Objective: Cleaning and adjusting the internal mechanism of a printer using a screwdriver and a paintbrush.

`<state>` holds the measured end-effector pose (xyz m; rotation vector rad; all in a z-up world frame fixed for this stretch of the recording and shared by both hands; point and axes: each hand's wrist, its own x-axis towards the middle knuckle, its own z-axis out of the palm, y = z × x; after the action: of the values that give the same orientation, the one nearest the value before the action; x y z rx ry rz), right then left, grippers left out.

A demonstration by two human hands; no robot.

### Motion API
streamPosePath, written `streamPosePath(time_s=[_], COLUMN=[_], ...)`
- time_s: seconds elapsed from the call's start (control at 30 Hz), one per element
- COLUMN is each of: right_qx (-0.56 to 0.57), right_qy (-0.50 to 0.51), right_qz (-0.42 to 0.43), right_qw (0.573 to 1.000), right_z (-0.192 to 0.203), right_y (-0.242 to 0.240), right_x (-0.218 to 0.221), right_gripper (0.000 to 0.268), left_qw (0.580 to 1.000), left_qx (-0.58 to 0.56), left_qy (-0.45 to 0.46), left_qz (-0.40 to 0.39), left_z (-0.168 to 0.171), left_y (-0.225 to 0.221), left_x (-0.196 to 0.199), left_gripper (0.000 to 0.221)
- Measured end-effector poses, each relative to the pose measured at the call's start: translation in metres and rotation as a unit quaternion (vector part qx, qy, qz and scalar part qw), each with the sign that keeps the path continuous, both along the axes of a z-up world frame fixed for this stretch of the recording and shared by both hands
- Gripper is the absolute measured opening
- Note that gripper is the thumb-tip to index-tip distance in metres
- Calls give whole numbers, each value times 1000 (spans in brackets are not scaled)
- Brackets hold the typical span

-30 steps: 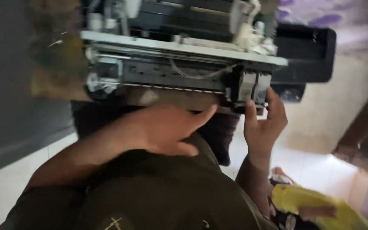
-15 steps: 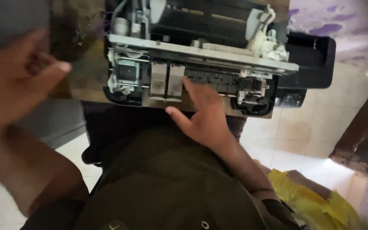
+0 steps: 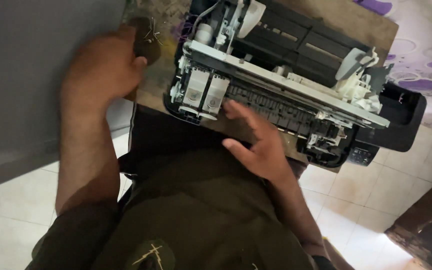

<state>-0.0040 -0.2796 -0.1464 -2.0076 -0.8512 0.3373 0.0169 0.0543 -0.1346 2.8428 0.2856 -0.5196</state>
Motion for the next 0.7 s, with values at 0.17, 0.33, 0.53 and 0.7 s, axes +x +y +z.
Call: streamPosePath(time_s=[0.17,0.33,0.53,0.7], right_qx=[149,187,182,172], right_qy=[137,158,190,173], right_qz=[-138,-171,-170,-169], right_qw=[969,954,950,955], right_z=[-23,-38,-38,-51], right_y=[-19,-24,-28,-31], right_x=[-8,-10,-2,-6], right_gripper=[39,35,34,34], left_qw=[994,957,926,921], left_qx=[-19,-63,-43,-56], left_qy=[-89,-261,-369,-379], left_qz=[57,108,67,73], left_z=[-42,-61,-91,-94], left_y=[-6,-23,-29,-26], left_x=[8,13,13,14], left_gripper=[52,46,42,40])
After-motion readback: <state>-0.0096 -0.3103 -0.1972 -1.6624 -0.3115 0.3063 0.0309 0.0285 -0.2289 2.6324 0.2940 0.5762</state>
